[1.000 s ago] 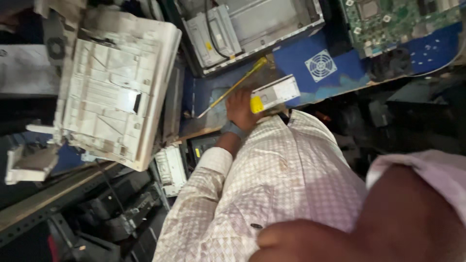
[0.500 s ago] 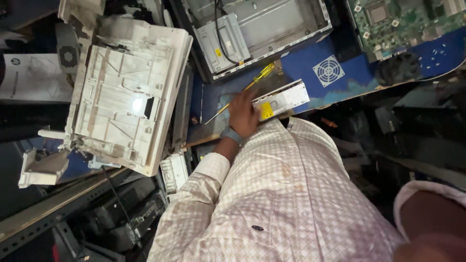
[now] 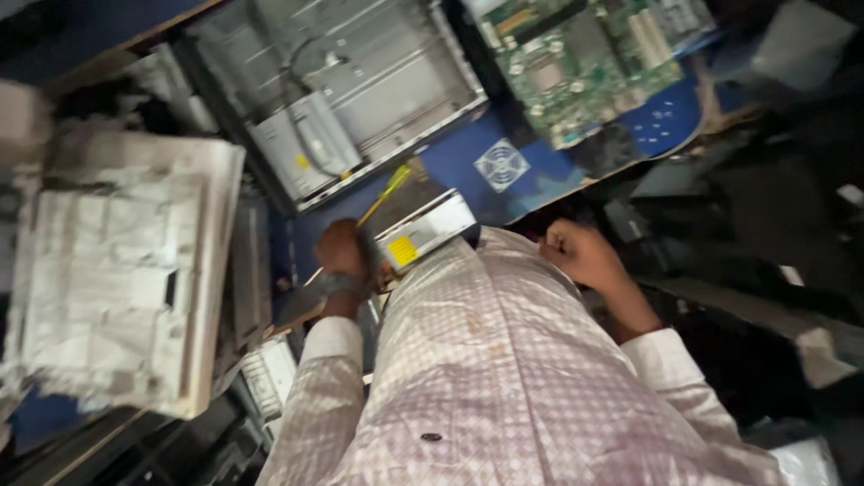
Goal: The person assembles a small white electronic component with a fan, aligns it with a metal bracket, and secures it using a yellow screwdriver. The person repeatedly tightens and adjusts the screws on the component while holding it in place on a cluttered workbench.
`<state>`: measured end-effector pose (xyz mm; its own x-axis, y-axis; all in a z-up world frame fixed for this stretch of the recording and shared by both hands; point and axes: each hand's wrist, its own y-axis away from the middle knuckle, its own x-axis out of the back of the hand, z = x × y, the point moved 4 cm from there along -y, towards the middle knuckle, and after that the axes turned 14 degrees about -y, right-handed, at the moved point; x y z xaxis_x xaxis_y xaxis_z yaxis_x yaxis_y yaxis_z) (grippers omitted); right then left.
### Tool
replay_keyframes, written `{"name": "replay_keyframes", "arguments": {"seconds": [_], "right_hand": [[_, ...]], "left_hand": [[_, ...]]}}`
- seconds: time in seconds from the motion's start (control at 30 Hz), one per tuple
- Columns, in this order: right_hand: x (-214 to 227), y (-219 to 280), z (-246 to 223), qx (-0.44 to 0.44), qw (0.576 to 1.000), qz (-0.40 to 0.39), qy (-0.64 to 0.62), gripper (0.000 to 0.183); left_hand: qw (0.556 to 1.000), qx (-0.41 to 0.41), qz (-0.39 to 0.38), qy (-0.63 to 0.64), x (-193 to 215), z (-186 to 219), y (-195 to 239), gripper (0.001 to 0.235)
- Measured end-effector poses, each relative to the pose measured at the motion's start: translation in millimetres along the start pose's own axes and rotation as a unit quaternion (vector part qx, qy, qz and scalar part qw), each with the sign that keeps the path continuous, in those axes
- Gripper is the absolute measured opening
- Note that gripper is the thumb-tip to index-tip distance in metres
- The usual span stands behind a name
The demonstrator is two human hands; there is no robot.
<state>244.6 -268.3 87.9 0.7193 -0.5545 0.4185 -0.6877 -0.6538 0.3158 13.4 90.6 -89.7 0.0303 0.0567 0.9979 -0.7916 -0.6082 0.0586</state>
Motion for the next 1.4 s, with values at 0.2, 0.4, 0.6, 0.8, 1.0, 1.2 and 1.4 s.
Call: {"name": "replay_keyframes", "arguments": {"seconds": [0.2,0.4,0.6,0.8,1.0,1.2,1.4], "right_hand": [[76,0,166,0.017,0.980,0.187,-0.072,0.031],[173,-63,255,0.099,0.946,0.302,-0.070,0.016],[238,-129,276,0.062,0.918,0.364,0.143,0.024],[248,-165,279,0.008,0.946,0.285,0.153,0.030],[246,-167,282,0.042,0.946,0.265,0.180,0.014],[251,-170,268,0.177,0.914,0.352,0.094,0.007],[217,-132,157,0.282,0.829,0.461,-0.147,0.006]], "left_hand": [[0.996,0.070,0.037,0.029,15,-7,31,0.047],[0.990,0.103,0.090,0.024,45,-3,52,0.037],[0.965,0.157,0.140,0.157,92,35,77,0.019],[0.886,0.222,0.132,0.385,121,81,75,0.032],[0.861,0.205,0.149,0.441,133,107,79,0.033],[0.802,0.191,0.126,0.551,140,122,81,0.022],[0.843,0.150,0.127,0.502,182,147,71,0.015]]}}
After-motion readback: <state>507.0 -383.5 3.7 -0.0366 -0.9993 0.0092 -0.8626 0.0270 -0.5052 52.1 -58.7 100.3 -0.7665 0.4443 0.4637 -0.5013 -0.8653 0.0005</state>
